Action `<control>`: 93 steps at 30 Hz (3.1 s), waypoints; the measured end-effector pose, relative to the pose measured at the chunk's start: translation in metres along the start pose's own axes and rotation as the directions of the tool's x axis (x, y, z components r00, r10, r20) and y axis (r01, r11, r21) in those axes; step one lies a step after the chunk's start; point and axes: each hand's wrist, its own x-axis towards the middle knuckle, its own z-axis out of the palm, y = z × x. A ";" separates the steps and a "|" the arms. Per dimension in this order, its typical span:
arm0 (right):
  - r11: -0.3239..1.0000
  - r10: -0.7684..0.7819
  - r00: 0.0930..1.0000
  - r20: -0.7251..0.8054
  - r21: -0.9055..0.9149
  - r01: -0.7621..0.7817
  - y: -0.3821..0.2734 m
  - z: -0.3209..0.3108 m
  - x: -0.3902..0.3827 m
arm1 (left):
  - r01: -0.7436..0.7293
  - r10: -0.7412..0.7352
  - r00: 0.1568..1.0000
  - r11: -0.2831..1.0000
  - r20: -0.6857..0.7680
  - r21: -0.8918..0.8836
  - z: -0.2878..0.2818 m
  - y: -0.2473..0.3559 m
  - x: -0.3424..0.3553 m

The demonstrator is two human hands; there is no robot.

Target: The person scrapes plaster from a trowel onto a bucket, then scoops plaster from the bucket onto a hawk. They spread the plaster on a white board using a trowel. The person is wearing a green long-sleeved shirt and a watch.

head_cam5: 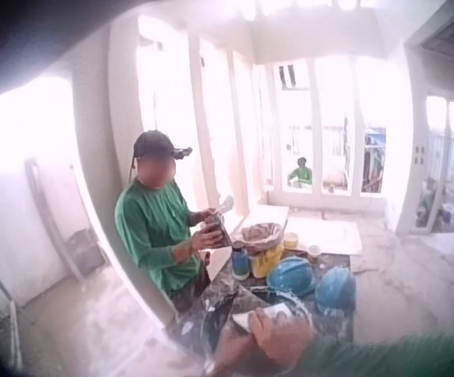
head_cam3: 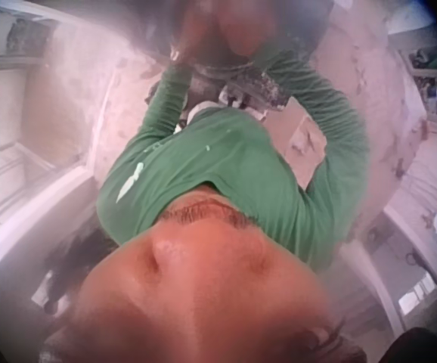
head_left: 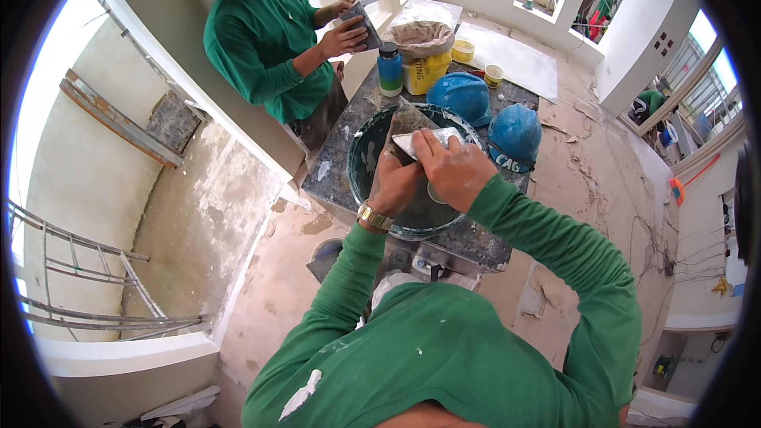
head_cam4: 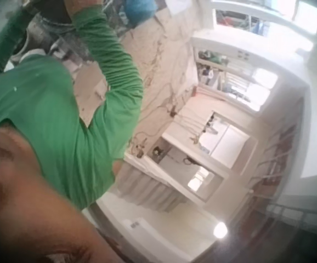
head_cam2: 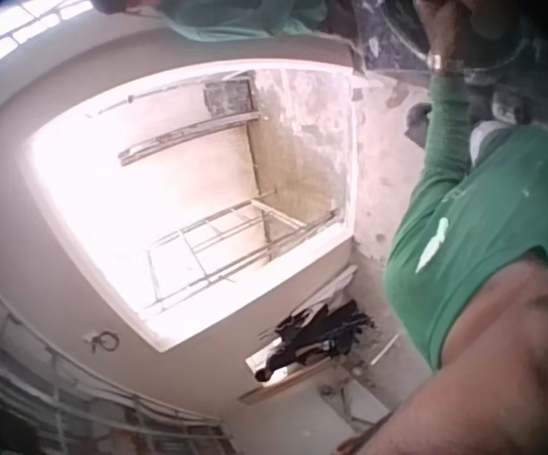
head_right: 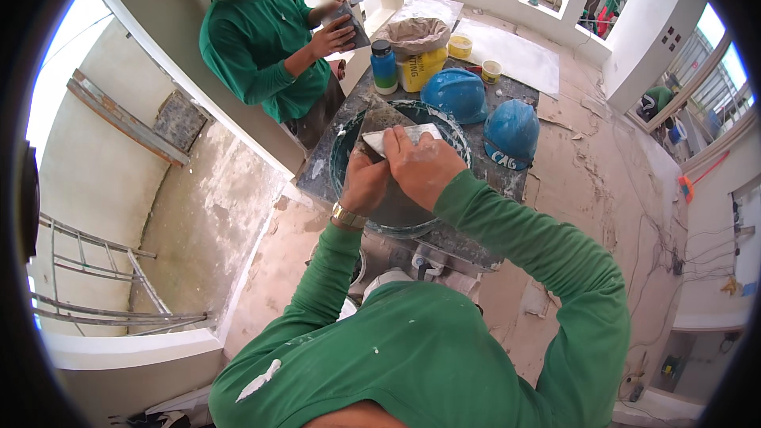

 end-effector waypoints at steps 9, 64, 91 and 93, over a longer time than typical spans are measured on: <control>0.988 -0.074 0.995 -0.062 -0.143 0.064 -0.006 0.011 -0.013 | 0.219 -0.335 0.931 0.834 -0.148 -0.506 0.001 0.002 0.009; -0.499 0.621 -0.652 0.435 0.861 0.099 -0.091 0.060 -0.557 | -0.842 -0.983 0.099 -0.166 -0.155 0.513 -0.088 -0.190 0.109; 0.726 -0.137 0.460 0.878 0.404 -0.556 0.020 0.285 0.095 | -0.277 0.106 0.960 0.496 0.259 0.823 -0.064 0.008 -0.012; 0.711 -0.188 0.276 0.943 0.324 -0.624 -0.006 0.272 0.098 | -0.220 0.169 0.973 0.465 0.158 0.857 -0.072 0.011 -0.026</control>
